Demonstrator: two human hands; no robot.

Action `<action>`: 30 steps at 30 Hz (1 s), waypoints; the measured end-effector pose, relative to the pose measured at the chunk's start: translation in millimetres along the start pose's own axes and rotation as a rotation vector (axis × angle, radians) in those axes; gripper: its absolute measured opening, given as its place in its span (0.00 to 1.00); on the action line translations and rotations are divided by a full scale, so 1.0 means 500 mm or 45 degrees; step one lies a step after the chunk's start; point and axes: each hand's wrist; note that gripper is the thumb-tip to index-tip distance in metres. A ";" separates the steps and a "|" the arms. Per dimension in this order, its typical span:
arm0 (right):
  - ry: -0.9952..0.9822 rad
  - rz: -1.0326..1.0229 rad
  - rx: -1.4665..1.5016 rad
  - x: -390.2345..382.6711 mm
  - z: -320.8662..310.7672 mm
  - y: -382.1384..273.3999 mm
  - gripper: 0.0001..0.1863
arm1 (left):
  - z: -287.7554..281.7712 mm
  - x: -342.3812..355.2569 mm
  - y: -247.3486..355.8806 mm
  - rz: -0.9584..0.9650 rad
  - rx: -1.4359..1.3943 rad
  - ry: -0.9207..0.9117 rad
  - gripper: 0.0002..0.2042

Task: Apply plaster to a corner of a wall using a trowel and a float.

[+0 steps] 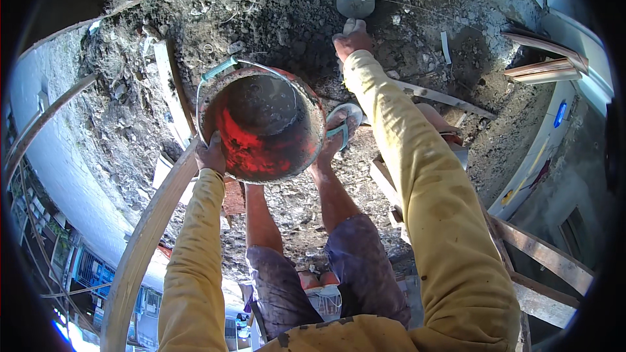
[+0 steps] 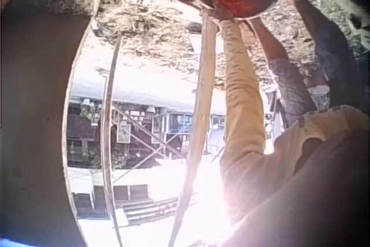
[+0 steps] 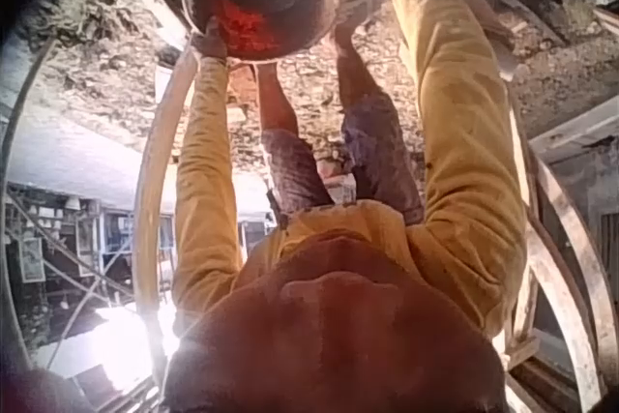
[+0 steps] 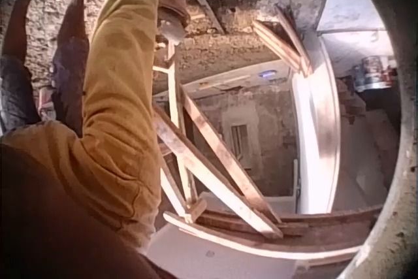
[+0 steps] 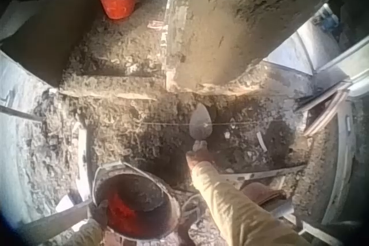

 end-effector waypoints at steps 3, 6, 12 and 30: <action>-0.157 -0.323 -0.192 -0.047 0.010 0.020 0.23 | -0.009 -0.011 0.016 -0.007 -0.065 0.012 0.30; -0.685 -0.492 -0.660 -0.152 0.029 0.002 0.17 | -0.033 -0.039 0.039 -0.090 -0.151 0.050 0.33; -0.283 -0.907 -0.338 -0.123 0.017 0.192 0.23 | 0.001 -0.004 0.028 -0.089 0.075 -0.012 0.35; -0.145 -0.656 -1.401 0.028 -0.203 -0.238 0.16 | -0.009 0.005 -0.026 -0.009 -0.013 0.032 0.20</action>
Point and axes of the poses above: each hand's wrist, its own x-axis towards the middle knuckle, its own z-axis out of the palm, y = z × x, and after that the axes turned 2 degrees about y, right-handed
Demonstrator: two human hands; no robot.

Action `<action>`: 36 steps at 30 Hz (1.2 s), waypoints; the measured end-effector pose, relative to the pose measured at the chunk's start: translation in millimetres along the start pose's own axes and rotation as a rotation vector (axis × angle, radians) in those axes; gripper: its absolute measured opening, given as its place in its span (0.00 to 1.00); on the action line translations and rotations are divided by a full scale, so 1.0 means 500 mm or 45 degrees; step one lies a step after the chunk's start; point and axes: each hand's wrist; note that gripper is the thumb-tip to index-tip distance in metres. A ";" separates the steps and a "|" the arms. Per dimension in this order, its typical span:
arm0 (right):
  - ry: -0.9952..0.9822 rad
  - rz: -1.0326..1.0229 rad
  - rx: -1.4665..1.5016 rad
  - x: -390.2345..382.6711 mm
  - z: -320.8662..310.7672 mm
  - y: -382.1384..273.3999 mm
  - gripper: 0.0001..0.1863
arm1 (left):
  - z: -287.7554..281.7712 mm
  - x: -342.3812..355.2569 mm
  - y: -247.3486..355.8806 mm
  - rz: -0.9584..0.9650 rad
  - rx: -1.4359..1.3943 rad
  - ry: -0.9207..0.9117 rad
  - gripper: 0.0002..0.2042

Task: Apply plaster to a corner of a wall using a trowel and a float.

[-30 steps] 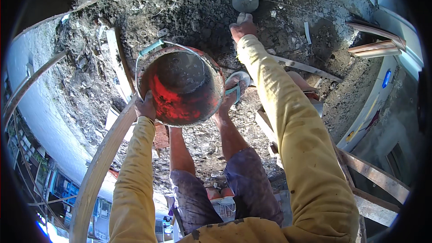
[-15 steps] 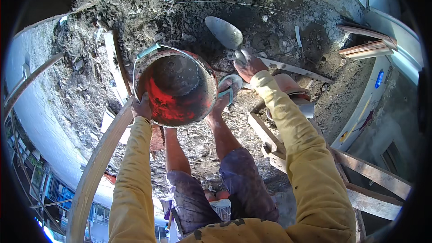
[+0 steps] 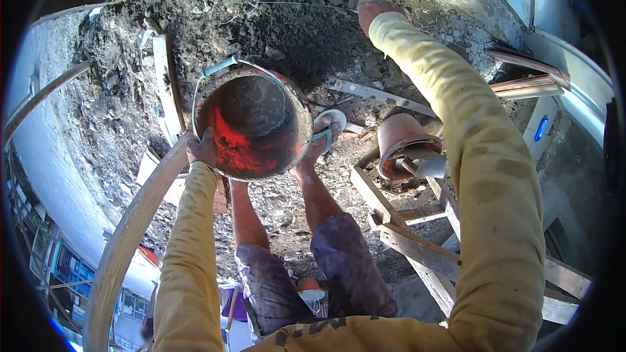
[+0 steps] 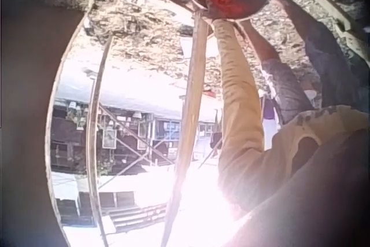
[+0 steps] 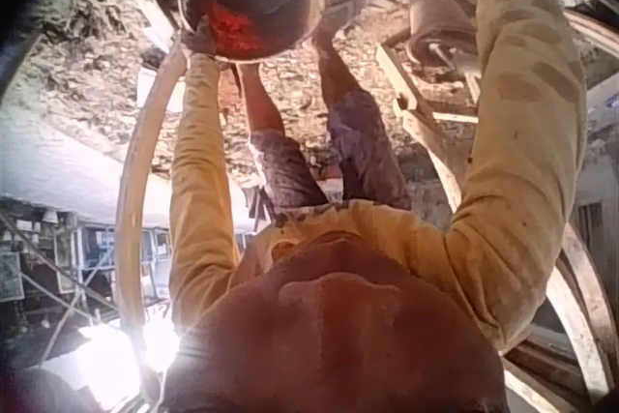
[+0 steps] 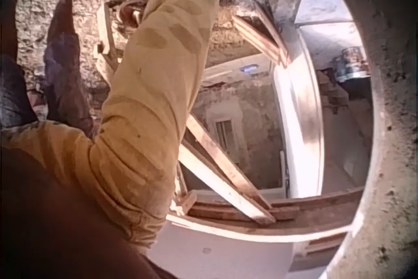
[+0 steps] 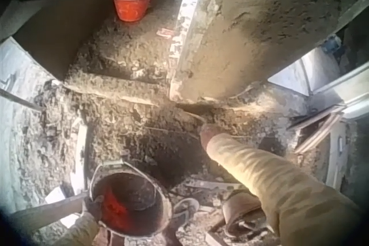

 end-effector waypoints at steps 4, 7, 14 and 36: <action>-0.151 -0.401 -0.427 -0.052 0.025 0.075 0.19 | 0.005 -0.008 0.000 0.034 -0.040 0.036 0.20; -0.101 -0.066 -0.020 -0.023 0.038 0.135 0.21 | 0.023 0.001 -0.003 0.023 0.035 0.048 0.20; 0.157 0.047 0.134 0.071 -0.043 -0.017 0.28 | 0.017 -0.003 0.009 0.058 -0.172 -0.027 0.20; -0.374 0.102 0.352 -0.051 0.120 0.305 0.28 | 0.026 -0.037 0.081 -0.033 -0.016 -0.065 0.20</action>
Point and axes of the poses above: each hand's wrist, its own x-axis towards the middle knuckle, its own z-axis out of the palm, y = z × x, and after that the axes turned 2 degrees about y, right-handed
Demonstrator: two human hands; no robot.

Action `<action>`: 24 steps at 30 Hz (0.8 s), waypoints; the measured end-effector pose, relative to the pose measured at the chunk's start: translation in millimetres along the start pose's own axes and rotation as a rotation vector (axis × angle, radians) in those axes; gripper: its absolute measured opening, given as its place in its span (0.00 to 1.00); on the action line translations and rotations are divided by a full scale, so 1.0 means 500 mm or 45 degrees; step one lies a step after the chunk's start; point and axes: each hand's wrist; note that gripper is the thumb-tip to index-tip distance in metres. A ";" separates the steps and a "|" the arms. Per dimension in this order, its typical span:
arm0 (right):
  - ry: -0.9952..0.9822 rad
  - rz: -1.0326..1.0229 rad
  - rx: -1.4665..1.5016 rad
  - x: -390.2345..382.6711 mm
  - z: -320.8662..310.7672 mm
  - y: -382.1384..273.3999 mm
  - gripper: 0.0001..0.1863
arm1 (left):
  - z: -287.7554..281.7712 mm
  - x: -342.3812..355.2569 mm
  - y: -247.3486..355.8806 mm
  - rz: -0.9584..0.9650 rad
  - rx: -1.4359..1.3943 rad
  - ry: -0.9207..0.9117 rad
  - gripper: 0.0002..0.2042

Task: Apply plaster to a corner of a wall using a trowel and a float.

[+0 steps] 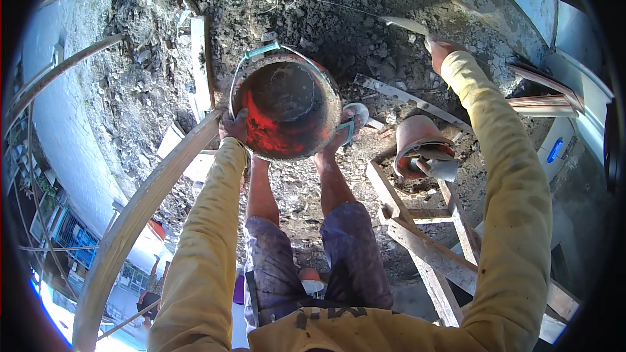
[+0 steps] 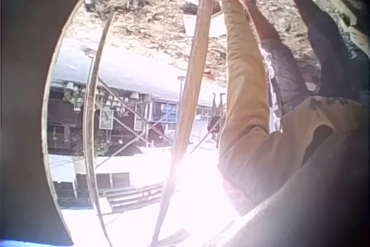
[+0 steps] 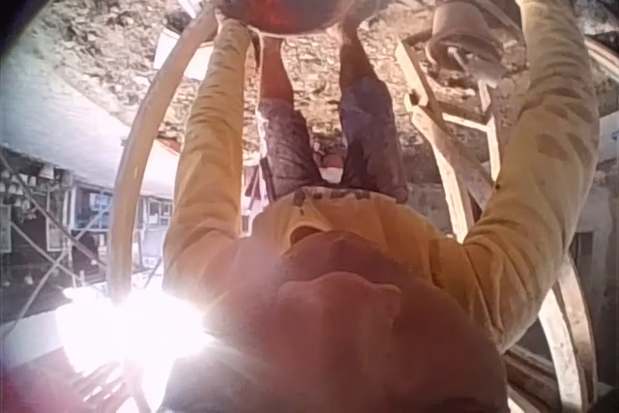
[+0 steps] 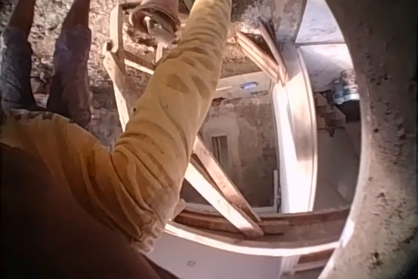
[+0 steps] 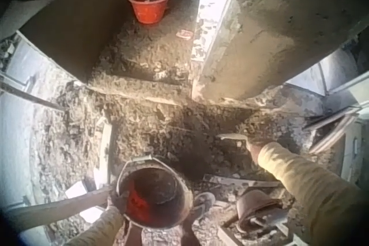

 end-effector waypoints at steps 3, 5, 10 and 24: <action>0.435 -0.048 0.146 -0.133 0.039 -0.074 0.24 | -0.026 -0.054 0.029 -0.029 -0.008 -0.027 0.19; 0.665 -0.175 0.275 -0.240 0.067 -0.091 0.23 | -0.014 -0.077 0.043 0.022 -0.127 -0.097 0.17; 0.164 -0.518 0.396 -0.456 0.158 -0.185 0.18 | 0.029 -0.141 0.067 0.081 -0.195 -0.104 0.12; -0.044 -0.412 0.217 -0.618 0.062 -0.456 0.12 | -0.236 -0.354 0.330 0.098 -1.092 -0.513 0.17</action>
Point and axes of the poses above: each hand's wrist, its own x-axis towards the middle knuckle, its own z-axis out of the palm, y = z × x, and after that the axes turned 2 degrees about y, right-handed
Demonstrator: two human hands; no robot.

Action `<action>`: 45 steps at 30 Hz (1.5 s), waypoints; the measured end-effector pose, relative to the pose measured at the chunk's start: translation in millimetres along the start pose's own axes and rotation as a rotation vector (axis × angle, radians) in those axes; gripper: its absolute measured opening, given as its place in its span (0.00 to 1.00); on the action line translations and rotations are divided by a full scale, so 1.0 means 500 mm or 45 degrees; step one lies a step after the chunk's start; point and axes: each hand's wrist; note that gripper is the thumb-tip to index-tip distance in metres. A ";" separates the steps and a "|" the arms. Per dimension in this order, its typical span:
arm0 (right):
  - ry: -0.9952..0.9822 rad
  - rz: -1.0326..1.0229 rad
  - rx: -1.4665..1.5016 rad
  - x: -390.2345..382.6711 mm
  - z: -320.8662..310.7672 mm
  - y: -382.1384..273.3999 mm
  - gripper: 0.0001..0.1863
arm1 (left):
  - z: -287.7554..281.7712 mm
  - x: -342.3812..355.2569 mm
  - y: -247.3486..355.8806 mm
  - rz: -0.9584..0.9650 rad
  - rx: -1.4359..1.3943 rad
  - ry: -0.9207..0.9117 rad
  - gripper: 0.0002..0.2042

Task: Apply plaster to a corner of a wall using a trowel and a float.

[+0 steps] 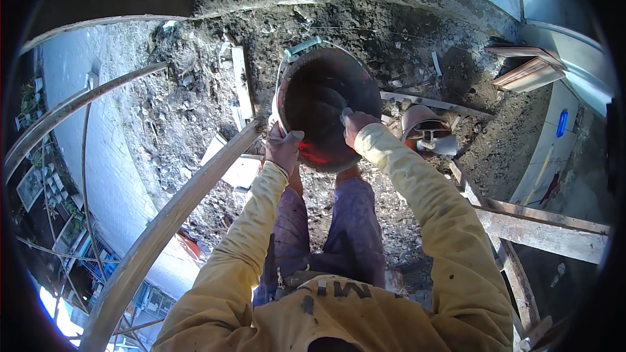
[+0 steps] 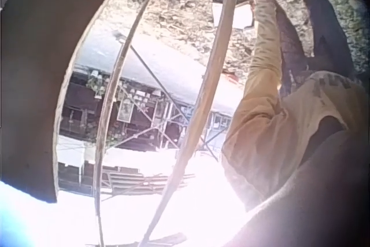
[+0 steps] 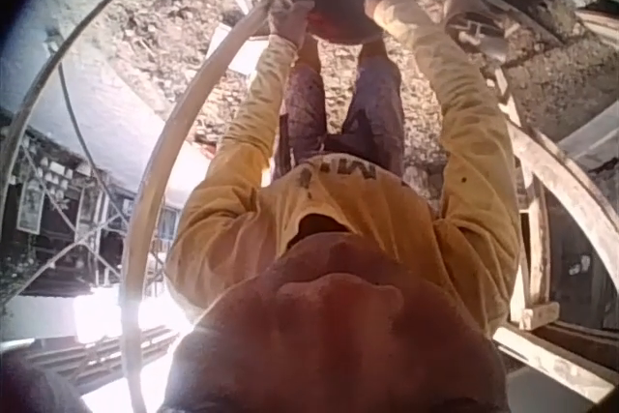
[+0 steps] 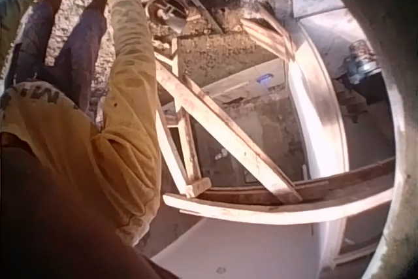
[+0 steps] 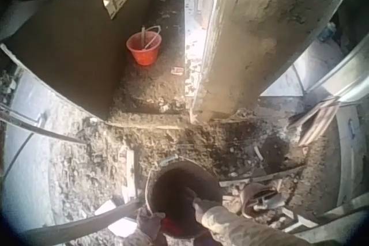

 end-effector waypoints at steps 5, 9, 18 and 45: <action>-0.148 -0.315 -0.218 -0.116 -0.067 -0.092 0.15 | -0.075 -0.044 0.071 0.022 0.197 0.047 0.16; -0.040 0.074 0.129 -0.158 -0.058 -0.115 0.16 | -0.060 -0.095 0.174 0.051 0.068 -0.093 0.17; -0.178 0.115 0.704 -0.230 -0.163 -0.197 0.24 | -0.038 -0.222 0.321 0.073 0.146 -0.329 0.12; 0.296 -0.366 -0.515 -0.408 -0.289 -0.414 0.13 | -0.153 -0.386 0.439 0.140 0.126 -0.513 0.14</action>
Point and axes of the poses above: each hand's wrist, its own x-axis towards the middle knuckle, its own z-axis out of the palm, y = z × x, and after that the axes turned 2 degrees about y, right-handed
